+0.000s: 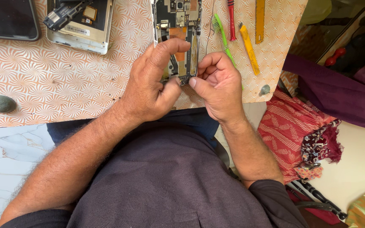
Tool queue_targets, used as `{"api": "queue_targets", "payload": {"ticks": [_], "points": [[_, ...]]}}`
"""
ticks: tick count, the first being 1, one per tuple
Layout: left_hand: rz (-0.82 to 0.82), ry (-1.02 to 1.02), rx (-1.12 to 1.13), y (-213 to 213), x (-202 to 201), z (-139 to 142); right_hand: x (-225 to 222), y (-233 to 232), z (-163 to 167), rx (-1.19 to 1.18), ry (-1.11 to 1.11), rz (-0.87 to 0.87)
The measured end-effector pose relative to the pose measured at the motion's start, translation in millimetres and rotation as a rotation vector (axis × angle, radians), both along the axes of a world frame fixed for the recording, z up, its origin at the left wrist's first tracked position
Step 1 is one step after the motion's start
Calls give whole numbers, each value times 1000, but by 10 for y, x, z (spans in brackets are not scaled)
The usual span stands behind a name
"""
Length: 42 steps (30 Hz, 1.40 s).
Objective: The person cleans a small circuit board with a toothbrush and utility knife, then reattaches it to the phone's internal frame. The person also handles the phone chassis and various tools on the workbench.
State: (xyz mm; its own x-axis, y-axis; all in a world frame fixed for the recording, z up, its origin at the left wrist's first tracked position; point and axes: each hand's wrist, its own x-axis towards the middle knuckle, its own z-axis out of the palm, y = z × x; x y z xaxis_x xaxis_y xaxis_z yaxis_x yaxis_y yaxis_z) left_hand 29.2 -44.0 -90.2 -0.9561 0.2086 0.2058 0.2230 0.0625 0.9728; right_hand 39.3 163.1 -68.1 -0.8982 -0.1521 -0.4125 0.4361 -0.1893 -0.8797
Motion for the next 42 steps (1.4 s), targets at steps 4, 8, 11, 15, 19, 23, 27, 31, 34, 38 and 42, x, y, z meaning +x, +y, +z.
{"api": "queue_targets", "payload": {"ticks": [4, 8, 11, 15, 19, 23, 27, 31, 34, 38, 42], "points": [[4, 26, -34, 27, -19, -6, -4, -12, -32, 29, 42, -12], [1, -7, -45, 47, -32, 25, -7, 23, -7, 0, 48, 3], [-1, -75, -23, 58, -41, 58, -9, 75, 48, -111, 18, 17], [4, -52, -47, 80, -53, 85, 9, 91, 84, -108, 35, -6], [-38, -153, 28, 117, -40, 106, 31, 71, 80, -69, 73, -44], [-67, -256, 188, 151, -20, 126, 19, 109, 120, -109, 95, -14], [-81, -248, 225, 179, -8, 145, 0, 109, 133, -141, 77, -31], [-89, -211, 154, 218, 3, 171, -6, 125, 115, -152, 93, -31], [-89, -190, 113, 237, 10, 183, -3, 156, 110, -147, 79, -29], [-83, -189, 97, 255, 36, 187, 7, 159, 117, -177, 72, -42], [-61, -131, 57, 264, 28, 215, 12, 133, 140, -207, 40, -51]]}}
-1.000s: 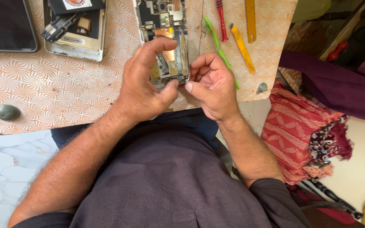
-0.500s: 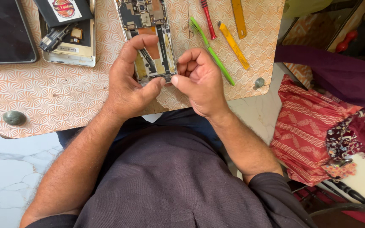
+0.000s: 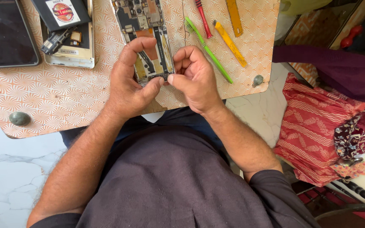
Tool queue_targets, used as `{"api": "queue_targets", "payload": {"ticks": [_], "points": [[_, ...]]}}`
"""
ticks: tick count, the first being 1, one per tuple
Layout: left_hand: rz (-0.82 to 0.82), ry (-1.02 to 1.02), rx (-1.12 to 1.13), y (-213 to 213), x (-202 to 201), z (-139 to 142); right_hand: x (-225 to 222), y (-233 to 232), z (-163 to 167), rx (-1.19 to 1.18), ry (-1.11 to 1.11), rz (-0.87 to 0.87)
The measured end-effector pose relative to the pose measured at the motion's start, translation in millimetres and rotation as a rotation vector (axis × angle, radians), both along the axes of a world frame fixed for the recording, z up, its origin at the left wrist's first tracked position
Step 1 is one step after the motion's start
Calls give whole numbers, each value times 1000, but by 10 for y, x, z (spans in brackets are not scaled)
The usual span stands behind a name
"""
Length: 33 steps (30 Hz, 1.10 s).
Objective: The person cleans a small circuit board with a toothbrush and utility knife, then reattaches it to the phone's internal frame. The person also handles the phone chassis and various tools on the workbench.
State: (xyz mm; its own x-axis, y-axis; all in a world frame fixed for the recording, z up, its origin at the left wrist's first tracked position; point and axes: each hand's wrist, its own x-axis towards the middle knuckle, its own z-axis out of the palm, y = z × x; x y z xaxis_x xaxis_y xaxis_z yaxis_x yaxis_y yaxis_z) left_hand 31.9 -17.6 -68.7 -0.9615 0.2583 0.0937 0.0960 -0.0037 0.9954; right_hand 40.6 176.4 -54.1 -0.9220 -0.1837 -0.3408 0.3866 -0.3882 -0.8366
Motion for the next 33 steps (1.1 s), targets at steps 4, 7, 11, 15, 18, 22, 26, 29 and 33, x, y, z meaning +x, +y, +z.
{"api": "queue_targets", "payload": {"ticks": [4, 7, 11, 15, 18, 22, 26, 29, 33], "points": [[33, 79, -111, 9, -32, 56, -20, -50, 8, -9, 3, -44], [27, 36, -97, 16, -32, 84, -30, -18, 38, 25, 6, -2], [14, 32, -114, 18, -41, 99, -58, 97, 100, 3, 27, 92], [-6, 95, -144, 15, -60, 129, -117, 123, 99, 7, 34, 59], [-11, 92, -99, 28, -67, 157, -157, 108, 64, -5, 9, 20], [-14, 30, -77, 30, -72, 171, -154, 100, 35, 123, 59, 18], [-19, 66, -101, 41, -92, 167, -127, 112, 52, 290, 111, 29], [-15, 71, -105, 46, -94, 175, -137, 123, 81, 350, 140, 50], [-28, 25, -91, 42, -96, 184, -170, 119, 108, 381, 148, 56]]}}
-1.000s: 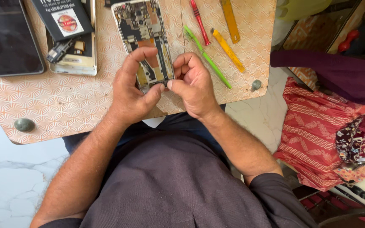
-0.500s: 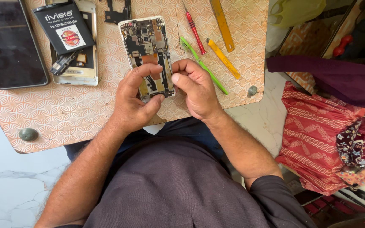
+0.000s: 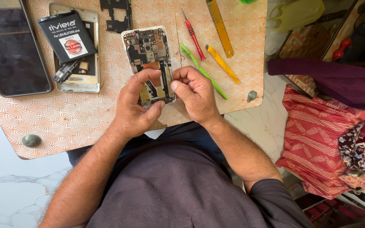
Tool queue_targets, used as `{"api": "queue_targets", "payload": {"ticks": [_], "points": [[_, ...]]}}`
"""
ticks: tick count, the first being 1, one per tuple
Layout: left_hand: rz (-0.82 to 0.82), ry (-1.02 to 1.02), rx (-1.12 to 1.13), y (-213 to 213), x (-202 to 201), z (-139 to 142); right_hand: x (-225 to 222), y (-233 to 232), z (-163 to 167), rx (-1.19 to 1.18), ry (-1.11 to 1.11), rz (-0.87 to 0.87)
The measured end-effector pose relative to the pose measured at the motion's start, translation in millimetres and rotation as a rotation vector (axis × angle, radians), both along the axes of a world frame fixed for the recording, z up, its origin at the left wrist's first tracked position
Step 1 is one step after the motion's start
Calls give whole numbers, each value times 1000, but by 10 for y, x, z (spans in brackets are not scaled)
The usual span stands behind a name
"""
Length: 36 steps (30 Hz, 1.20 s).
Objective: The person cleans a small circuit board with a toothbrush and utility knife, then reattaches it to the phone's internal frame. The person also handles the phone chassis and various tools on the workbench.
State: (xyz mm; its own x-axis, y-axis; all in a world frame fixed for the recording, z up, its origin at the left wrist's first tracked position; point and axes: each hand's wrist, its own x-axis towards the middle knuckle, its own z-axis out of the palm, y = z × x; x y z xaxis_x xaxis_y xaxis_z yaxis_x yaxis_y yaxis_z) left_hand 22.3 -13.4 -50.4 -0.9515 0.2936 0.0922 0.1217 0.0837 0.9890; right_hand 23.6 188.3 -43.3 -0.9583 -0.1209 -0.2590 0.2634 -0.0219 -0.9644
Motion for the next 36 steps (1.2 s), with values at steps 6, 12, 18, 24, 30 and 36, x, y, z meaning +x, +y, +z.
{"api": "queue_targets", "payload": {"ticks": [6, 12, 18, 24, 30, 36], "points": [[-3, -23, -11, -12, -4, 14, -22, 1, 12, 38, 8, 11], [-19, -7, 0, -8, -17, 21, -83, 11, 37, -40, 40, 21], [-28, 86, -18, 15, -8, 21, -211, -49, 95, 204, 184, -33], [-20, 71, 3, 3, -4, 17, -236, -99, 192, 411, 367, -28], [-1, 76, 18, -20, 2, -49, -187, -141, 265, 338, 379, -30], [6, 111, -10, -1, -3, -96, -126, -197, 344, 537, 444, -50]]}}
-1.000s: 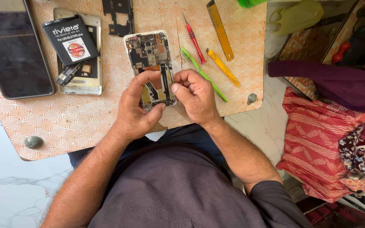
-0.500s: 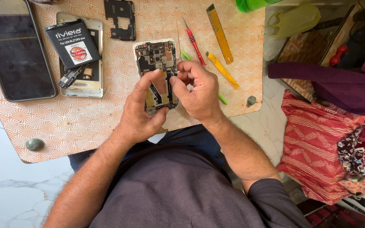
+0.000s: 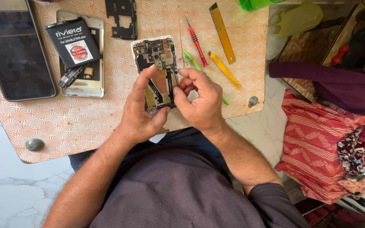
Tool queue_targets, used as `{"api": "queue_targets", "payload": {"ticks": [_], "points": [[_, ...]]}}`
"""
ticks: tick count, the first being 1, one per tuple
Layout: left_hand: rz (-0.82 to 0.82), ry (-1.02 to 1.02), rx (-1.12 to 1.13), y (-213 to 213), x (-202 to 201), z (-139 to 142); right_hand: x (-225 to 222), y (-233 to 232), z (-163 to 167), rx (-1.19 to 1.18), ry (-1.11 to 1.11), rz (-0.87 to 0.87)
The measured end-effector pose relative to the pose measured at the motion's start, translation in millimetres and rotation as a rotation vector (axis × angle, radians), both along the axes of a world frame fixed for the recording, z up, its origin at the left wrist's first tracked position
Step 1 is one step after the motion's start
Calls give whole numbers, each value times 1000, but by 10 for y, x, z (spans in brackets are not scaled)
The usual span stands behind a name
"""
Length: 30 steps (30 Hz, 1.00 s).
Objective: The person cleans a small circuit board with a toothbrush and utility knife, then reattaches it to the phone's internal frame. The person also handles the phone chassis and various tools on the workbench.
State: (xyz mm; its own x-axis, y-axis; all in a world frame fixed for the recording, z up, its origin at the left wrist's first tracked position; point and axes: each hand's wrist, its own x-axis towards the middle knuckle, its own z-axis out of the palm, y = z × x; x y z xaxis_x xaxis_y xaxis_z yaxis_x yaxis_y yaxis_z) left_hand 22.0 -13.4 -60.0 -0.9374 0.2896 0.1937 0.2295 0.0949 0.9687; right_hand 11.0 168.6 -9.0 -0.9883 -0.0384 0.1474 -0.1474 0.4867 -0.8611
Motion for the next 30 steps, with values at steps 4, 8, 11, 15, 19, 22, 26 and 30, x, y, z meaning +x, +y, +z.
{"api": "queue_targets", "payload": {"ticks": [4, 8, 11, 15, 19, 22, 26, 30], "points": [[13, 9, 2, 14, 6, 11, -21, -51, 18, 148, 108, -18], [34, 20, -21, 10, -5, 28, -40, -90, 32, 233, 167, -25], [12, -42, 15, 19, -9, 37, -49, -109, 33, 244, 186, -45], [14, -15, 1, 22, -21, 35, -52, -146, 11, 266, 202, -45], [31, -23, -24, 16, -35, 26, -52, -182, -25, 253, 233, -42], [30, -48, -19, 14, -42, 29, -46, -199, -50, 277, 215, -64], [28, -40, 1, 19, -57, 31, -47, -196, -107, 240, 218, -84], [30, -26, -17, 25, -60, 20, -23, -161, -177, 142, 198, -62]]}}
